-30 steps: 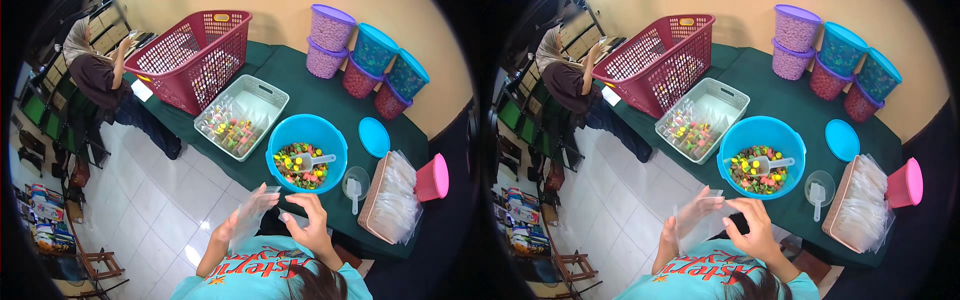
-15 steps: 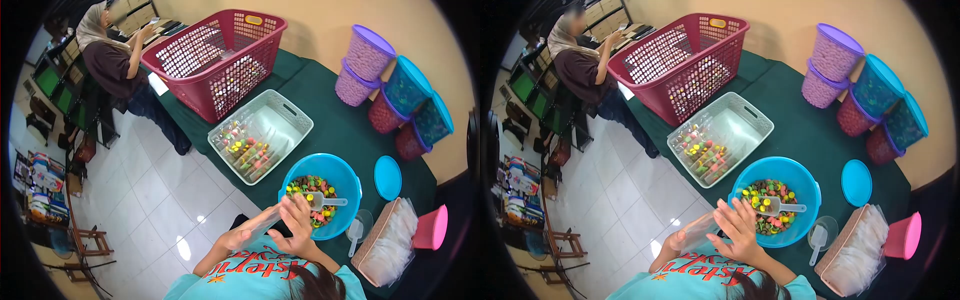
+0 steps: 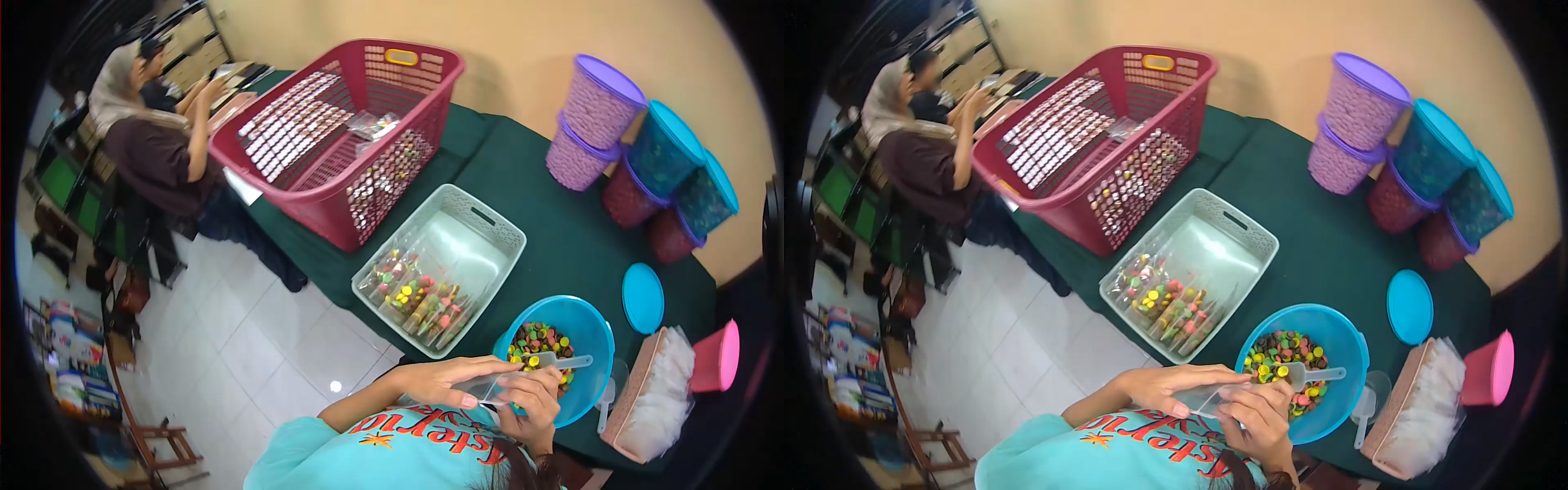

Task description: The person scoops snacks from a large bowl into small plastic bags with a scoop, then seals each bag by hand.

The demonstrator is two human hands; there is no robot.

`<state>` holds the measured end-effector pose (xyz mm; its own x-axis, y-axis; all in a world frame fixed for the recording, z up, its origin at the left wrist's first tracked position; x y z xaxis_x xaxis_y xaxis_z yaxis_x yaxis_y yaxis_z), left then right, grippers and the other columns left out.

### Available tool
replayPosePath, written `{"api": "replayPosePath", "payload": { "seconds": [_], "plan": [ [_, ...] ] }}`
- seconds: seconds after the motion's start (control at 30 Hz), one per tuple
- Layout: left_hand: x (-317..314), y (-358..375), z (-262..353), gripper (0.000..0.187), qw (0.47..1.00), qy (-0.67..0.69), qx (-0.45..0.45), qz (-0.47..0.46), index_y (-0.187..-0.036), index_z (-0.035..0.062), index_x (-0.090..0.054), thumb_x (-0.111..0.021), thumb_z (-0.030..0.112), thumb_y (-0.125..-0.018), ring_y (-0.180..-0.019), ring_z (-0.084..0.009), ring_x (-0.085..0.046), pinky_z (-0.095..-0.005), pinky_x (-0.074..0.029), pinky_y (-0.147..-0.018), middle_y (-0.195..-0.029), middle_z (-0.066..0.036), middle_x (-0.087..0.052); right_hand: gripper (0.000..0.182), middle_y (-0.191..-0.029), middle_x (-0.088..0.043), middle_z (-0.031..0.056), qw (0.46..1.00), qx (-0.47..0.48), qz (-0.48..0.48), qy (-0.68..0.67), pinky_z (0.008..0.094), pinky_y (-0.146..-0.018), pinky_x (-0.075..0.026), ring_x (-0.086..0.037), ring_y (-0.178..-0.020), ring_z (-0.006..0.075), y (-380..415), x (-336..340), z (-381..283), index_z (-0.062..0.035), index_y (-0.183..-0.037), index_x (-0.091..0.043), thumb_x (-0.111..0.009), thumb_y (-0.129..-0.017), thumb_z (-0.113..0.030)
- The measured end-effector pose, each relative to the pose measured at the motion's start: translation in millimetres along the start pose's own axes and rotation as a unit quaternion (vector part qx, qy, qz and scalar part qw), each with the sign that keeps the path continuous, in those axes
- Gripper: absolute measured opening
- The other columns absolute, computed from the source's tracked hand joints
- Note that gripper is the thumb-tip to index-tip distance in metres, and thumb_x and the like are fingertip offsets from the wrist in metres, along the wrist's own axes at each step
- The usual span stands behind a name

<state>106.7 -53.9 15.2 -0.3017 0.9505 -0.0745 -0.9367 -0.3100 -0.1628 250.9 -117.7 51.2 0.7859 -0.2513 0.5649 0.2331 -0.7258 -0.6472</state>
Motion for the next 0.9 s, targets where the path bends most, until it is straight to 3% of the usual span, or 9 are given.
{"api": "replayPosePath", "payload": {
  "seconds": [0.1,0.23,0.33,0.4,0.53,0.57,0.73,0.8,0.9],
  "plan": [
    [11.5,2.9,1.6,0.091,0.999,0.019,-0.004,-0.049,-0.133,-0.0062,-0.021,-0.047,0.059,-0.074,-0.122,-0.0308,-0.032,-0.0373,-0.025,-0.098,-0.13,-0.022,-0.03,0.016,-0.098,-0.062,0.0005,0.998,-0.048,-0.033,0.012,0.0339,-0.077,-0.033,-0.054,-0.083,0.0177,-3.8,-7.3,-5.7,-0.012,-0.076,-0.055,-0.068,-0.067,-0.011],
    [27.1,7.6,1.1,0.089,0.995,0.063,0.06,-0.055,-0.135,-0.0021,-0.017,-0.051,0.055,-0.076,-0.121,-0.0281,-0.033,-0.0369,-0.027,-0.099,-0.131,-0.021,-0.03,0.018,-0.109,-0.06,0.0042,0.992,-0.111,-0.051,0.036,0.036,-0.079,-0.03,-0.056,-0.082,0.0195,-0.4,-20.9,-10.1,-0.0095,-0.082,-0.05,-0.064,-0.071,-0.011],
    [39.5,8.1,-4.8,0.089,0.992,0.053,0.064,-0.095,-0.137,0.0025,-0.012,-0.058,0.047,-0.076,-0.119,-0.0264,-0.036,-0.0367,-0.028,-0.098,-0.129,-0.018,-0.035,0.017,-0.11,-0.059,0.0068,0.984,-0.173,0.015,0.051,0.0373,-0.08,-0.029,-0.056,-0.082,0.0209,13.7,-17.3,-15.2,-0.0084,-0.082,-0.048,-0.062,-0.073,-0.011],
    [44.3,6.4,-4.3,0.103,0.975,0.046,0.112,-0.185,-0.136,-0.0033,-0.009,-0.065,0.05,-0.068,-0.124,-0.0279,-0.029,-0.0367,-0.025,-0.099,-0.135,-0.021,-0.026,0.016,-0.111,-0.058,0.0096,0.979,-0.188,0.035,0.072,0.0383,-0.08,-0.028,-0.055,-0.082,0.0223,21.9,-9.0,-16.5,-0.0076,-0.082,-0.046,-0.06,-0.075,-0.011],
    [49.6,5.0,-27.7,0.098,0.945,0.008,0.11,-0.308,-0.135,-0.004,-0.012,-0.068,0.038,-0.066,-0.118,-0.0245,-0.037,-0.0348,-0.03,-0.096,-0.128,-0.019,-0.035,0.015,-0.113,-0.057,0.0099,0.974,-0.211,0.035,0.081,0.039,-0.079,-0.027,-0.056,-0.081,0.0241,21.2,0.9,-21.3,-0.0066,-0.082,-0.045,-0.059,-0.076,-0.011],
    [50.6,3.4,-32.0,0.089,0.946,0.007,0.129,-0.298,-0.133,-0.0042,-0.02,-0.067,0.034,-0.068,-0.109,-0.0215,-0.044,-0.0339,-0.034,-0.092,-0.119,-0.016,-0.044,0.016,-0.114,-0.057,0.0099,0.975,-0.206,0.023,0.076,0.0391,-0.078,-0.027,-0.056,-0.082,0.0245,20.7,2.2,-22.1,-0.0064,-0.082,-0.045,-0.059,-0.076,-0.011],
    [52.1,-1.0,-36.1,0.067,0.955,-0.014,0.158,-0.25,-0.124,-0.0033,-0.037,-0.062,0.029,-0.071,-0.091,-0.0186,-0.052,-0.0301,-0.04,-0.084,-0.101,-0.012,-0.055,0.017,-0.119,-0.053,0.0115,0.974,-0.214,-0.02,0.069,0.0385,-0.077,-0.027,-0.056,-0.083,0.025,22.4,16.1,-19.9,-0.0053,-0.082,-0.044,-0.059,-0.076,-0.011],
    [51.5,-5.6,-37.0,0.064,0.957,-0.009,0.155,-0.245,-0.123,-0.0007,-0.038,-0.061,0.027,-0.069,-0.078,-0.0177,-0.054,-0.0303,-0.043,-0.07,-0.088,-0.012,-0.058,0.017,-0.12,-0.052,0.0116,0.976,-0.204,-0.035,0.069,0.0383,-0.077,-0.028,-0.056,-0.083,0.0247,22.8,19.8,-15.3,-0.0049,-0.082,-0.044,-0.059,-0.076,-0.011],
    [45.7,-8.5,-36.8,0.073,0.968,0.015,0.129,-0.216,-0.124,-0.0024,-0.036,-0.063,0.039,-0.071,-0.093,-0.0192,-0.051,-0.0309,-0.04,-0.081,-0.104,-0.014,-0.052,0.018,-0.123,-0.05,0.0117,0.979,-0.182,-0.057,0.067,0.0383,-0.076,-0.028,-0.055,-0.083,0.0241,20.7,25.8,-6.6,-0.0044,-0.082,-0.043,-0.059,-0.076,-0.011]
  ]
}}
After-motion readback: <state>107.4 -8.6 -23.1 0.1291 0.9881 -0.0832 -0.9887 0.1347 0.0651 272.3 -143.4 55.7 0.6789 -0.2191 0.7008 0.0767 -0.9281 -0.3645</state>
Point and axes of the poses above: each hand's wrist, its own y-axis away from the middle knuckle, its own x-axis out of the back of the hand, z = x × y, the point moved 3 cm from there along -y, towards the middle knuckle
